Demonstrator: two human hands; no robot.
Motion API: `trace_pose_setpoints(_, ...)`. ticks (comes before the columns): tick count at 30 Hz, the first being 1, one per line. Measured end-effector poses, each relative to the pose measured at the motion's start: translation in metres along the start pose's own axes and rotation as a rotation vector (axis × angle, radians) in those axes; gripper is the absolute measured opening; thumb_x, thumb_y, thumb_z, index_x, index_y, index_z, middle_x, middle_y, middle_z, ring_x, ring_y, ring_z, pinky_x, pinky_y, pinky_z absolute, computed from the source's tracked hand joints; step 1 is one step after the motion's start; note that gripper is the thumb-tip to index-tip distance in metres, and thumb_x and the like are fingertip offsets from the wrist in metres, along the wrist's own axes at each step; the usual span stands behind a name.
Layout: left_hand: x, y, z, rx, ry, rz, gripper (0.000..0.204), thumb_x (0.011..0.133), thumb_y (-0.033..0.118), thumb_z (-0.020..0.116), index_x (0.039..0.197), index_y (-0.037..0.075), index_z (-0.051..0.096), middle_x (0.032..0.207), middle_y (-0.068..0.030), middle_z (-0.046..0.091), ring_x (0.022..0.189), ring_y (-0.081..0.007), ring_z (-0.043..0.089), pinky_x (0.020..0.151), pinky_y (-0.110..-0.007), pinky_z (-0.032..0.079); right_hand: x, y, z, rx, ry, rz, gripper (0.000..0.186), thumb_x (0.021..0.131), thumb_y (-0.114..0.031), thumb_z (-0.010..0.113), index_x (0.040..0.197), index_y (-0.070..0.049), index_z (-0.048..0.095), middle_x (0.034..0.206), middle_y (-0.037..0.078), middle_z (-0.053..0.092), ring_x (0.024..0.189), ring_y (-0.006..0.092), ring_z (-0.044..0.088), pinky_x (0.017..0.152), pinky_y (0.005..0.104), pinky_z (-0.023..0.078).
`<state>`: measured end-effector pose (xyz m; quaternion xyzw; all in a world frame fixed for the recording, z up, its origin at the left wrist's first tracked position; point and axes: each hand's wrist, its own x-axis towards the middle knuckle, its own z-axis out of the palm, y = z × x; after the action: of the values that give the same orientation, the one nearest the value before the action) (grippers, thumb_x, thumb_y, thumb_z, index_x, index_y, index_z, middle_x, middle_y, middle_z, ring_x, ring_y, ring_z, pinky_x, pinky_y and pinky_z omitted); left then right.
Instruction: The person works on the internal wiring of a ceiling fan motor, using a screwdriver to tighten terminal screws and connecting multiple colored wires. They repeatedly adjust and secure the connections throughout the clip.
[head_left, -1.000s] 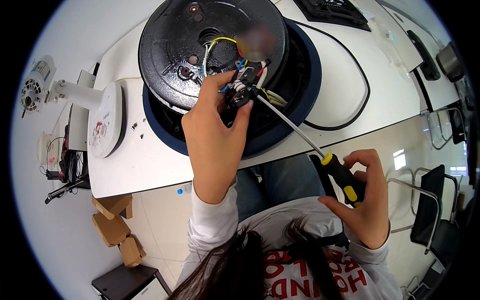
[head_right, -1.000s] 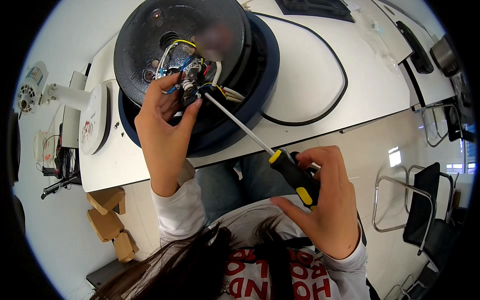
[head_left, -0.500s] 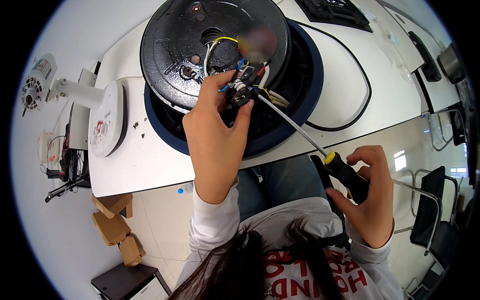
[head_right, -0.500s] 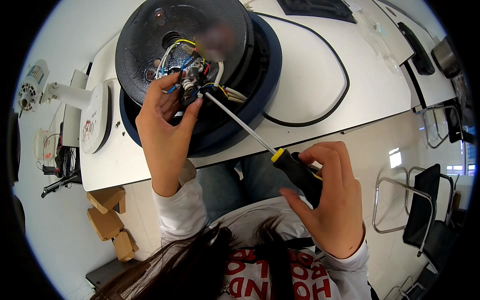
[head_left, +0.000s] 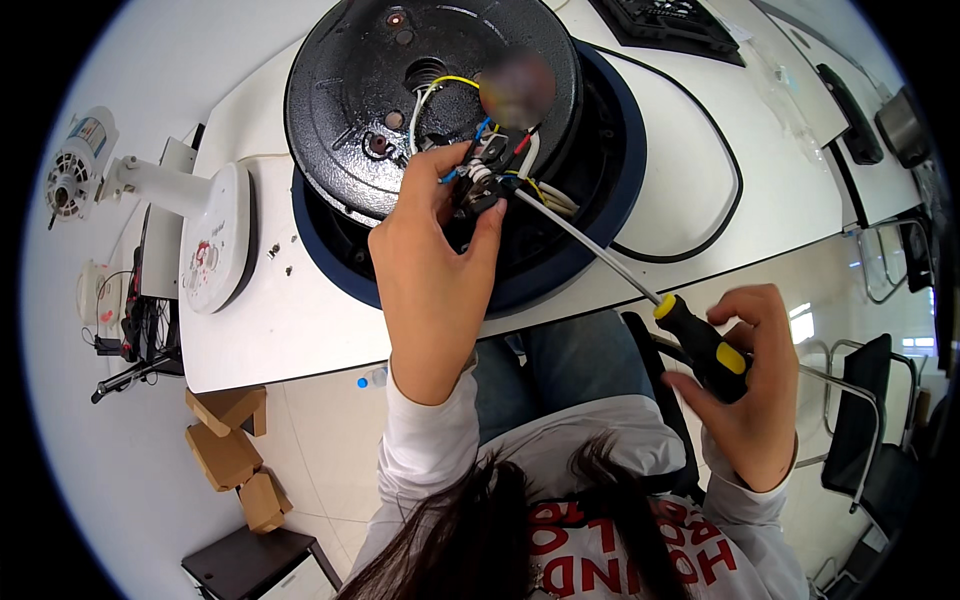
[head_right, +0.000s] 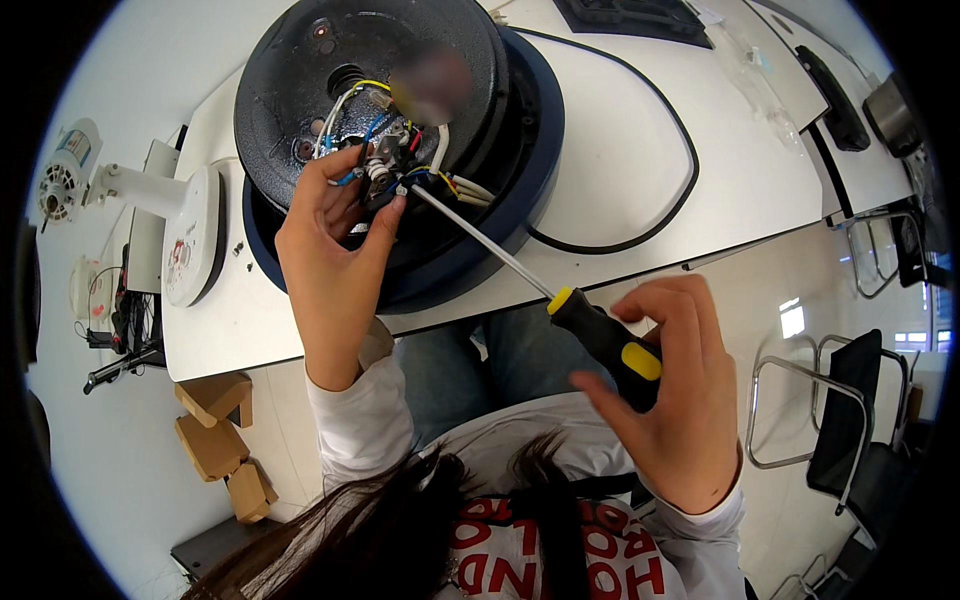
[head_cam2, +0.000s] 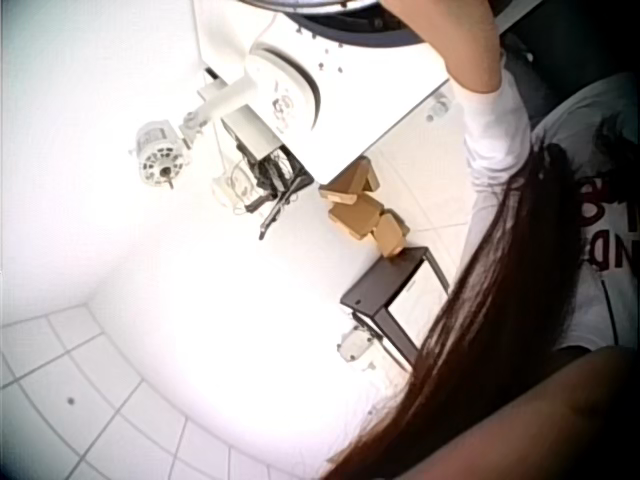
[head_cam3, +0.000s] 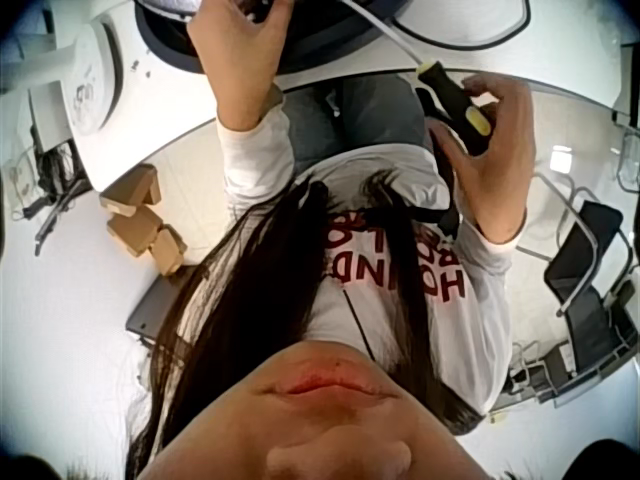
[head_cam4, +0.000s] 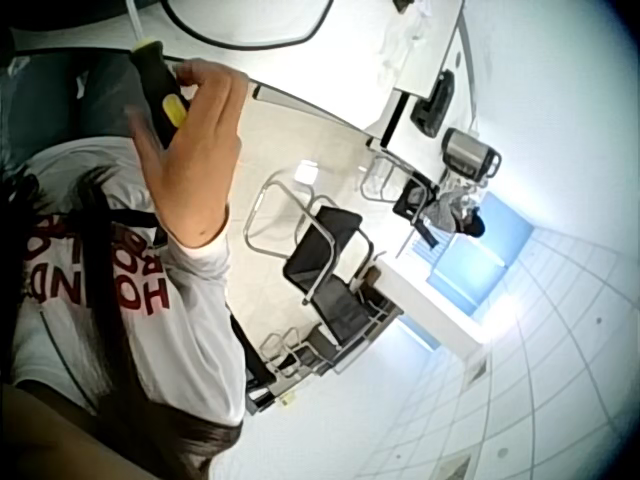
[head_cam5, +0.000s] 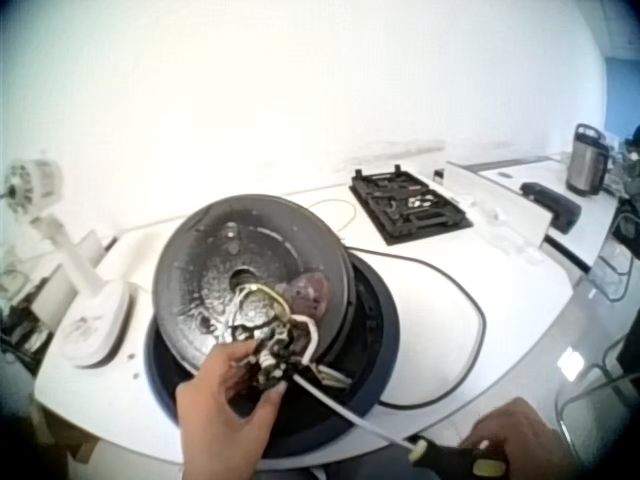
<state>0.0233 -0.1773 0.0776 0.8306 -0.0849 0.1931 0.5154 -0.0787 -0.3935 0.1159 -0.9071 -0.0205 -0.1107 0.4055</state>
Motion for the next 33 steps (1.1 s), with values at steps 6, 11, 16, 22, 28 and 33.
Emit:
trace_pose_setpoints(6,0.0,-0.001,-0.001,0.008,-0.001,0.01,0.04,0.081,-0.007,0.068,0.118,-0.002,0.053,0.102,-0.0172,0.068,0.096,-0.0194,0.068,0.083,-0.028,0.053,0.0,0.007,-0.011,-0.093,-0.097,0.005,0.037,0.069,-0.003,0.08,0.1,0.001,0.061,0.088,0.014,0.059,0.072,0.0257,0.062,0.059,0.0303,0.047)
trace_pose_setpoints(11,0.0,0.002,-0.001,-0.05,0.001,-0.044,0.04,0.081,-0.005,0.069,0.118,-0.001,0.053,0.103,-0.0172,0.068,0.096,-0.0197,0.067,0.084,-0.028,0.053,0.004,0.005,-0.001,-0.042,-0.018,-0.059,0.041,0.068,-0.005,0.08,0.105,-0.001,0.061,0.093,0.013,0.059,0.076,0.0254,0.062,0.057,0.0295,0.045)
trace_pose_setpoints(16,-0.001,0.001,-0.002,-0.022,0.016,-0.053,0.04,0.081,-0.005,0.069,0.118,-0.001,0.053,0.103,-0.0171,0.068,0.096,-0.0195,0.067,0.083,-0.028,0.053,0.003,0.004,-0.001,-0.046,-0.019,-0.048,0.041,0.065,0.0,0.081,0.101,-0.001,0.061,0.094,0.013,0.059,0.078,0.0271,0.063,0.063,0.0302,0.049)
trace_pose_setpoints(22,-0.001,0.0,-0.001,-0.004,0.008,-0.029,0.039,0.081,-0.007,0.068,0.118,-0.001,0.054,0.104,-0.0159,0.068,0.096,-0.0192,0.067,0.084,-0.028,0.052,0.004,-0.002,-0.018,-0.005,-0.264,0.189,0.035,0.073,-0.008,0.077,0.103,0.0,0.061,0.092,0.014,0.062,0.079,0.0276,0.064,0.064,0.0281,0.048)
trace_pose_setpoints(28,-0.001,0.0,0.0,-0.044,0.048,-0.007,0.038,0.081,-0.006,0.068,0.117,0.0,0.054,0.1,-0.0163,0.068,0.095,-0.0213,0.068,0.082,-0.029,0.053,0.007,-0.003,-0.007,0.003,-0.115,-0.027,0.044,0.065,-0.004,0.081,0.102,0.0,0.058,0.094,0.014,0.059,0.083,0.0284,0.063,0.07,0.0315,0.051)
trace_pose_setpoints(33,0.0,-0.003,0.001,-0.022,0.071,0.037,0.037,0.08,-0.006,0.067,0.114,0.001,0.055,0.093,-0.0182,0.07,0.089,-0.0264,0.071,0.077,-0.03,0.054,0.009,0.002,-0.014,-0.084,-0.085,-0.051,0.04,0.066,-0.003,0.08,0.101,0.001,0.06,0.09,0.015,0.06,0.082,0.0287,0.064,0.07,0.0326,0.051)
